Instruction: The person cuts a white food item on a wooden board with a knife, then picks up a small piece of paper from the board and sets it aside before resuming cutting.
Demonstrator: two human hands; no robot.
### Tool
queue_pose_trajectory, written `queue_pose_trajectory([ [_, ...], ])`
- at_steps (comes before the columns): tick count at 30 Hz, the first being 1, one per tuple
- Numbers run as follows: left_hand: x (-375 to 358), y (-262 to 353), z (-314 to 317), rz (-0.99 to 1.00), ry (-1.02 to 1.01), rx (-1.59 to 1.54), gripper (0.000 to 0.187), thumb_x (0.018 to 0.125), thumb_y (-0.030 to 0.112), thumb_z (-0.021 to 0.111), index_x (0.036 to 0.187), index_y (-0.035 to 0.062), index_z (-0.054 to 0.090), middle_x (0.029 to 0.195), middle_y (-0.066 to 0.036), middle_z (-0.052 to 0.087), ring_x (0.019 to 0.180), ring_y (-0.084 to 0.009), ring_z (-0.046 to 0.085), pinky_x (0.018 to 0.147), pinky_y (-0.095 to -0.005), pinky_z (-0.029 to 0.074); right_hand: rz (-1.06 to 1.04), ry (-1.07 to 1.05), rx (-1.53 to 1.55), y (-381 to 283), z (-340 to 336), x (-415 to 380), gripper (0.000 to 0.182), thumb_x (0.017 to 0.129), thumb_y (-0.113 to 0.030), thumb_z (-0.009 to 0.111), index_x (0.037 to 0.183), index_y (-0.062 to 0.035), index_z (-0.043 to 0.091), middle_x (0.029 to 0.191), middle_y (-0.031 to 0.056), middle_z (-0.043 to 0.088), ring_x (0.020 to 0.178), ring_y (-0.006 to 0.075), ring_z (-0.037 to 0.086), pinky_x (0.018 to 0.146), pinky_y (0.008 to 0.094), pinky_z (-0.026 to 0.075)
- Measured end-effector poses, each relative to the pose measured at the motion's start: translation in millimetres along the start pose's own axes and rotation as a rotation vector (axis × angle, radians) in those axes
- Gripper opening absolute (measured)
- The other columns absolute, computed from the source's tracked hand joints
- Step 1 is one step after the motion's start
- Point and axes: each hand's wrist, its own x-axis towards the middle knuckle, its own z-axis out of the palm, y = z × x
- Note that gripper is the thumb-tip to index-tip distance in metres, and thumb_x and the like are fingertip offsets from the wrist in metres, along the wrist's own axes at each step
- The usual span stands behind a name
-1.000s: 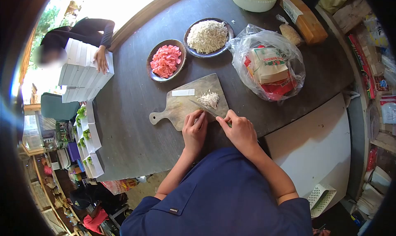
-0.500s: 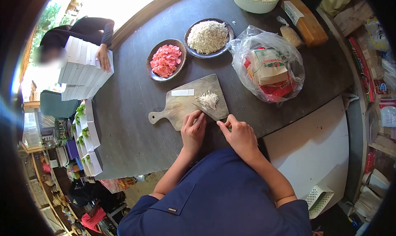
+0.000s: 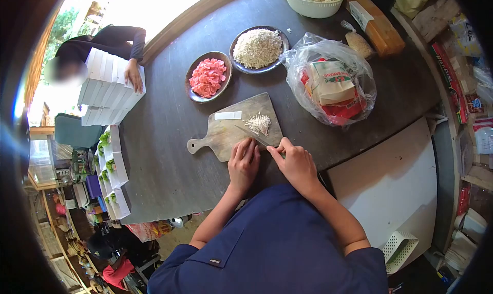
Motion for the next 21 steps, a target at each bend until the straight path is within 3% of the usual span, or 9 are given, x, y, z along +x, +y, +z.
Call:
queue_pose_trajectory([
  [13,-4,-1,8,0.004,0.042,0.017,0.025,0.091,0.005,0.079,0.116,-0.0020,0.078,0.123,-0.012,0.074,0.111,-0.0321,0.072,0.097,-0.0417,0.060,0.014,-0.049,-0.067,2,-7,-5,0.040,0.104,-0.041,0.074,0.093,-0.0045,0.063,0.084,0.0144,0.078,0.085,0.0442,0.075,0.074,0.0546,0.059],
  [21,-5,-2,8,0.008,0.047,0.020,0.026,0.091,0.005,0.079,0.117,-0.0019,0.078,0.124,-0.013,0.074,0.112,-0.0330,0.072,0.097,-0.0422,0.060,0.027,-0.085,-0.093,-4,-8,-5,0.039,0.106,-0.041,0.071,0.094,-0.0044,0.063,0.083,0.0197,0.077,0.085,0.0459,0.075,0.073,0.0571,0.059],
])
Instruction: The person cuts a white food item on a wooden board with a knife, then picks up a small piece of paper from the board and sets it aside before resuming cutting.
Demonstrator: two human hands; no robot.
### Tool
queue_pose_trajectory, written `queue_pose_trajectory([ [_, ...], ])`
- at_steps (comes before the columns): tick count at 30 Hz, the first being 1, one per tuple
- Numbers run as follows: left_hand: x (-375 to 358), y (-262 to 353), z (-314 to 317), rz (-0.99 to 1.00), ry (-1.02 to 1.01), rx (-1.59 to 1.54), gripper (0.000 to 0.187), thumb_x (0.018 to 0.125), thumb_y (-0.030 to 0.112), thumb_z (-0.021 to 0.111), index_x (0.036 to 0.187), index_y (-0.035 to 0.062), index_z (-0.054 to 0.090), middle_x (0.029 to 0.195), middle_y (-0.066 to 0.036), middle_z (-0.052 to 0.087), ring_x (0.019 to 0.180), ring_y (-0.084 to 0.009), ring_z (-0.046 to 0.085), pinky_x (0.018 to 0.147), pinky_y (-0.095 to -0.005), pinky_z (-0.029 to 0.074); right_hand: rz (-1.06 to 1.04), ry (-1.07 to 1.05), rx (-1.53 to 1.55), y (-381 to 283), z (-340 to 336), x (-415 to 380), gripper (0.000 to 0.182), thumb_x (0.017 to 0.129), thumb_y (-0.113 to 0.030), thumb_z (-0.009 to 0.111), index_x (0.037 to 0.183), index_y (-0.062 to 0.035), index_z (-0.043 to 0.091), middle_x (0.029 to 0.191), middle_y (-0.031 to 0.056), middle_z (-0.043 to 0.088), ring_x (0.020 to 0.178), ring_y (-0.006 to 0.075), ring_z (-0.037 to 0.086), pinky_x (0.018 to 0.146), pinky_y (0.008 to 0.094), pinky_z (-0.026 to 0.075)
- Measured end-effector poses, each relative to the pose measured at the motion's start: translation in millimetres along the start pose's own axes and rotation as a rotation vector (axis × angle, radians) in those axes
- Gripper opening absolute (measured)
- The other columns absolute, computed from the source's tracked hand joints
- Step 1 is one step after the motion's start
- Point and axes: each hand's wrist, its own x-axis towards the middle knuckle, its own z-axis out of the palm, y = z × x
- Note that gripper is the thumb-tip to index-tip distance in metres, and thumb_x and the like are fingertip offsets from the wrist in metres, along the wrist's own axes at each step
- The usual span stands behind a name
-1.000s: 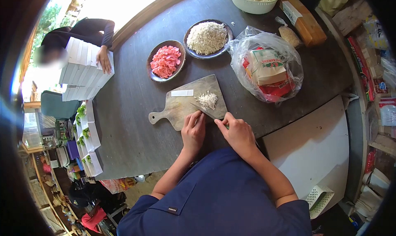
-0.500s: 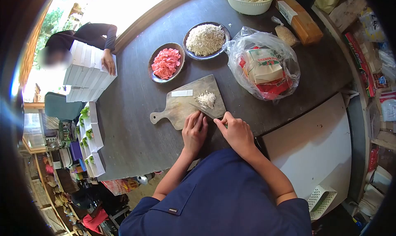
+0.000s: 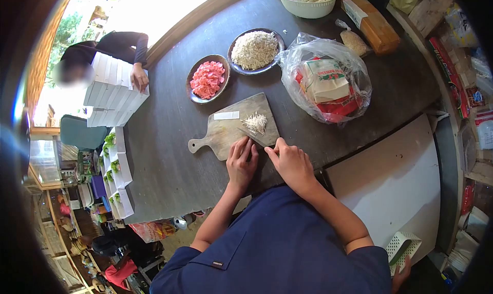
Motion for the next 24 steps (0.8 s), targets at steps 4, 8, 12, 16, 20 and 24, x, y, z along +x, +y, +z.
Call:
queue_pose_trajectory([
  [4,0,2,0,0.001,0.003,0.025,0.026,0.091,0.007,0.079,0.116,-0.0022,0.077,0.123,-0.013,0.073,0.113,-0.0306,0.072,0.096,-0.0403,0.060,-0.034,0.028,0.016,-1,16,9,0.036,0.107,-0.039,0.067,0.098,-0.0050,0.065,0.086,0.0211,0.078,0.085,0.0453,0.076,0.074,0.0572,0.061],
  [8,0,2,-1,-0.017,0.008,0.000,0.027,0.091,0.006,0.079,0.117,-0.0021,0.077,0.122,-0.013,0.073,0.112,-0.0312,0.072,0.096,-0.0408,0.061,-0.079,0.061,0.083,9,26,13,0.036,0.107,-0.040,0.068,0.099,-0.0057,0.065,0.086,0.0206,0.078,0.085,0.0450,0.077,0.073,0.0573,0.060],
  [12,-1,2,-1,-0.016,0.005,0.018,0.027,0.092,0.006,0.078,0.118,-0.0018,0.076,0.122,-0.013,0.073,0.111,-0.0317,0.072,0.095,-0.0411,0.061,-0.065,0.074,0.111,17,19,3,0.036,0.107,-0.041,0.068,0.098,-0.0065,0.065,0.086,0.0194,0.079,0.084,0.0447,0.076,0.073,0.0570,0.061],
  [16,1,1,1,0.002,0.027,0.001,0.027,0.092,0.006,0.078,0.118,-0.0013,0.076,0.123,-0.013,0.072,0.112,-0.0319,0.072,0.095,-0.0414,0.060,-0.031,0.046,0.069,13,14,-3,0.036,0.107,-0.041,0.068,0.098,-0.0063,0.065,0.087,0.0186,0.079,0.085,0.0444,0.077,0.073,0.0570,0.061],
  [20,1,4,0,0.008,0.018,0.017,0.027,0.092,0.006,0.079,0.117,-0.0013,0.076,0.122,-0.013,0.072,0.112,-0.0323,0.071,0.095,-0.0418,0.060,-0.041,0.055,0.045,10,9,-4,0.037,0.106,-0.041,0.070,0.096,-0.0052,0.064,0.086,0.0177,0.079,0.085,0.0436,0.077,0.074,0.0556,0.060],
  [24,2,5,0,-0.001,0.020,0.012,0.026,0.091,0.006,0.079,0.116,-0.0020,0.075,0.122,-0.013,0.072,0.111,-0.0331,0.071,0.095,-0.0421,0.060,-0.043,0.027,-0.048,5,1,-7,0.036,0.107,-0.041,0.068,0.099,-0.0061,0.065,0.087,0.0173,0.080,0.086,0.0416,0.078,0.076,0.0542,0.062],
])
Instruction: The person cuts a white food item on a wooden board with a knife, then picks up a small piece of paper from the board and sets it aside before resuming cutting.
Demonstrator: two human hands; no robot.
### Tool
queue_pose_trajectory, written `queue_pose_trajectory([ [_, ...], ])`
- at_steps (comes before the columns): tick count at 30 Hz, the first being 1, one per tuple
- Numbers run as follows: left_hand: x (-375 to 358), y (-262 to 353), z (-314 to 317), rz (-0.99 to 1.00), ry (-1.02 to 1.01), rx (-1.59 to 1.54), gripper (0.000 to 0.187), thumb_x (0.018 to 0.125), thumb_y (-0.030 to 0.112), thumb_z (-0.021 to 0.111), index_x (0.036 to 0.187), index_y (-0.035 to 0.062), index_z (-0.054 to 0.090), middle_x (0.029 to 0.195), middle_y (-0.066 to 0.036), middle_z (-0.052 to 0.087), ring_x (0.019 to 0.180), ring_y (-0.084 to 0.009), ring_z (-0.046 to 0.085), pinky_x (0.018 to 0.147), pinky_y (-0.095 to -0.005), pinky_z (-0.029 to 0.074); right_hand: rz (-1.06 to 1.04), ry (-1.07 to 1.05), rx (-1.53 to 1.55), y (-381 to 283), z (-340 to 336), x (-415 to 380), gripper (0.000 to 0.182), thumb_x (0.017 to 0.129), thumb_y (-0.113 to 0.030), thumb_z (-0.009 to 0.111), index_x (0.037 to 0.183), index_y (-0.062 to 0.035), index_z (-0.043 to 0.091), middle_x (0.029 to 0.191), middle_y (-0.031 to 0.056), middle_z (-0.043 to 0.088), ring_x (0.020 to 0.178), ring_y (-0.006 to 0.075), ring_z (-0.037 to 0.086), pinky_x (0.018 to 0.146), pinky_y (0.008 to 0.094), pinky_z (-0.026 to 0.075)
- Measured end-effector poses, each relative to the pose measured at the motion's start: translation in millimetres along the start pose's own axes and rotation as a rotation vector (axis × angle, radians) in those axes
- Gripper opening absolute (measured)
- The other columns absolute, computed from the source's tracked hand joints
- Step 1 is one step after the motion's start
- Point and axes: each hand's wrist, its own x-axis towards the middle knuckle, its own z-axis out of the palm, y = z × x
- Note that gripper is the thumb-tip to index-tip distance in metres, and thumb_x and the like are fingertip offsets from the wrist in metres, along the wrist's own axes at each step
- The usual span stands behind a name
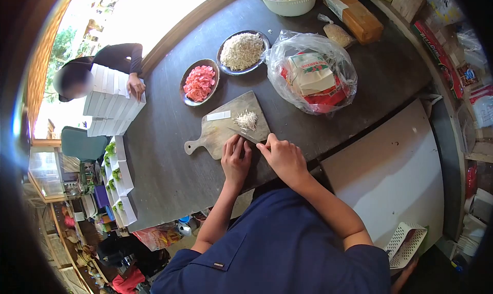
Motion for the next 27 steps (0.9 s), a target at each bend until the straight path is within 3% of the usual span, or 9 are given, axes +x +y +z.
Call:
queue_pose_trajectory([
  [7,-1,1,-1,0.000,-0.002,0.000,0.027,0.091,0.006,0.078,0.117,-0.0027,0.075,0.121,-0.013,0.072,0.111,-0.0332,0.071,0.095,-0.0419,0.060,-0.033,0.064,0.086,3,7,1,0.037,0.105,-0.041,0.072,0.096,-0.0051,0.065,0.082,0.0209,0.077,0.082,0.0454,0.075,0.073,0.0567,0.059],
  [9,0,1,-1,0.007,0.003,0.001,0.027,0.092,0.006,0.078,0.117,-0.0028,0.075,0.121,-0.013,0.072,0.111,-0.0331,0.071,0.095,-0.0418,0.060,-0.018,0.024,0.011,0,6,4,0.036,0.106,-0.040,0.070,0.099,-0.0055,0.067,0.088,0.0195,0.079,0.087,0.0419,0.078,0.077,0.0543,0.062],
  [16,0,0,-2,0.012,0.024,-0.014,0.026,0.091,0.006,0.078,0.116,-0.0023,0.076,0.121,-0.013,0.073,0.110,-0.0326,0.072,0.094,-0.0419,0.060,-0.045,0.068,0.070,-3,23,24,0.039,0.103,-0.042,0.073,0.095,-0.0043,0.067,0.085,0.0204,0.078,0.086,0.0447,0.076,0.074,0.0550,0.061],
  [25,-1,-3,0,-0.024,0.024,-0.071,0.025,0.089,0.003,0.078,0.113,-0.0024,0.076,0.120,-0.013,0.073,0.110,-0.0338,0.072,0.095,-0.0421,0.060,0.067,0.028,0.092,0,13,8,0.039,0.101,-0.043,0.076,0.095,-0.0053,0.068,0.091,0.0166,0.079,0.090,0.0415,0.077,0.079,0.0516,0.060],
  [27,-2,-3,-1,-0.022,0.024,-0.065,0.024,0.089,0.003,0.078,0.113,-0.0023,0.076,0.120,-0.013,0.074,0.110,-0.0336,0.072,0.095,-0.0421,0.060,0.009,0.063,0.095,3,14,6,0.038,0.103,-0.043,0.073,0.094,-0.0065,0.068,0.086,0.0201,0.078,0.086,0.0444,0.077,0.075,0.0555,0.061],
])
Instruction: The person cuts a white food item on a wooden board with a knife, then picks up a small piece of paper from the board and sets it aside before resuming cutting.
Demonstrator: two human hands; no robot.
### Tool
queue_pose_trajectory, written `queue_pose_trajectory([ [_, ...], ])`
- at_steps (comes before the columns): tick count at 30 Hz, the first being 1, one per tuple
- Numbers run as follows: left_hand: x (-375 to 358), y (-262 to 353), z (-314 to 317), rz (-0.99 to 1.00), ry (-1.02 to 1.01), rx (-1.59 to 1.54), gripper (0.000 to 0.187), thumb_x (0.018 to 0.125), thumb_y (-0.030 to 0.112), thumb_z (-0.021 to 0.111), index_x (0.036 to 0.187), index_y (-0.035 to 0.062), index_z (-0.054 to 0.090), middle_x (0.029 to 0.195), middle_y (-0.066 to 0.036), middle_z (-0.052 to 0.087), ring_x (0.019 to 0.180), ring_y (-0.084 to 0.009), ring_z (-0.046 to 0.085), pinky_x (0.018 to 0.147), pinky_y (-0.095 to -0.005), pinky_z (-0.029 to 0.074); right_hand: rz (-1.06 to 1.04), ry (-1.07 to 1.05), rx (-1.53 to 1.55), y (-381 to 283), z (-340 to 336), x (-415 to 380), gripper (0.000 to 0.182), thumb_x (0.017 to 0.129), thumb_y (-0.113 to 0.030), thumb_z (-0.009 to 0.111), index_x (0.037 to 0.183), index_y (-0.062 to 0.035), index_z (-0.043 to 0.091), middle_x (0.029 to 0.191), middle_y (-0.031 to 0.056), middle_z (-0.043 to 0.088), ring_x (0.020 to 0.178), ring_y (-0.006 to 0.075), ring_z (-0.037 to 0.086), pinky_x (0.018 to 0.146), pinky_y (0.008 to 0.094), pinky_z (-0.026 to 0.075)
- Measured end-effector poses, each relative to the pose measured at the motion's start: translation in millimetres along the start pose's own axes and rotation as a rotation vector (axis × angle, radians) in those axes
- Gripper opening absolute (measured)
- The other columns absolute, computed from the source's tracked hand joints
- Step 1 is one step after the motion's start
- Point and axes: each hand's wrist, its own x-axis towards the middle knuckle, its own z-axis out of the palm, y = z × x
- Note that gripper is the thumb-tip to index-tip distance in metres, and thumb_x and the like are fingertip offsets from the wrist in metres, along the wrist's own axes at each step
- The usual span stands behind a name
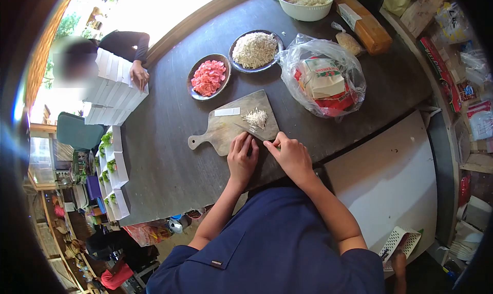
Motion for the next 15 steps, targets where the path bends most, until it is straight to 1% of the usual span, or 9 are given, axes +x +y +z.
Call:
queue_pose_trajectory([
  [5,0,-2,0,-0.001,0.010,-0.008,0.025,0.088,0.002,0.078,0.113,-0.0031,0.076,0.120,-0.014,0.073,0.109,-0.0343,0.072,0.095,-0.0428,0.060,-0.013,-0.005,-0.046,2,4,3,0.038,0.103,-0.044,0.073,0.095,-0.0075,0.067,0.085,0.0198,0.078,0.085,0.0447,0.076,0.073,0.0556,0.061],
  [7,1,-2,0,0.004,-0.012,-0.023,0.027,0.088,0.002,0.079,0.114,-0.0038,0.076,0.122,-0.015,0.071,0.112,-0.0345,0.070,0.097,-0.0428,0.059,-0.008,-0.011,-0.053,0,8,7,0.037,0.103,-0.044,0.073,0.095,-0.0078,0.067,0.085,0.0199,0.078,0.085,0.0448,0.076,0.073,0.0556,0.060],
  [9,0,-3,-2,0.021,-0.015,-0.004,0.028,0.088,0.002,0.079,0.115,-0.0042,0.075,0.123,-0.015,0.070,0.113,-0.0344,0.069,0.098,-0.0425,0.058,-0.005,0.006,-0.090,-2,19,14,0.041,0.101,-0.043,0.077,0.093,-0.0047,0.067,0.085,0.0128,0.079,0.086,0.0395,0.077,0.075,0.0504,0.059],
  [11,-1,-6,-3,0.033,-0.011,0.019,0.030,0.087,0.001,0.079,0.116,-0.0045,0.075,0.125,-0.015,0.069,0.115,-0.0343,0.068,0.099,-0.0422,0.058,-0.018,0.011,-0.123,-6,22,20,0.041,0.101,-0.044,0.077,0.092,-0.0046,0.067,0.085,0.0130,0.079,0.086,0.0390,0.077,0.074,0.0496,0.059],
  [13,2,-8,-4,0.028,-0.058,-0.042,0.032,0.088,0.002,0.078,0.119,-0.0023,0.075,0.125,-0.014,0.069,0.115,-0.0332,0.067,0.099,-0.0416,0.057,-0.037,0.018,-0.156,-11,17,26,0.042,0.101,-0.044,0.077,0.092,-0.0045,0.067,0.085,0.0132,0.079,0.085,0.0384,0.078,0.072,0.0487,0.058],
  [14,4,-12,-5,0.019,-0.043,-0.046,0.032,0.088,0.002,0.078,0.119,-0.0023,0.075,0.125,-0.014,0.069,0.115,-0.0332,0.067,0.099,-0.0416,0.057,-0.011,0.037,-0.078,-11,13,24,0.042,0.100,-0.044,0.078,0.090,-0.0041,0.066,0.084,0.0135,0.078,0.083,0.0381,0.077,0.072,0.0480,0.057],
  [15,7,-14,-10,0.013,-0.110,-0.069,0.030,0.088,0.003,0.077,0.118,-0.0006,0.076,0.123,-0.013,0.069,0.113,-0.0323,0.068,0.097,-0.0412,0.058,0.015,0.052,0.001,-12,11,22,0.043,0.100,-0.044,0.078,0.089,-0.0037,0.066,0.083,0.0138,0.078,0.082,0.0378,0.077,0.071,0.0473,0.057],
])
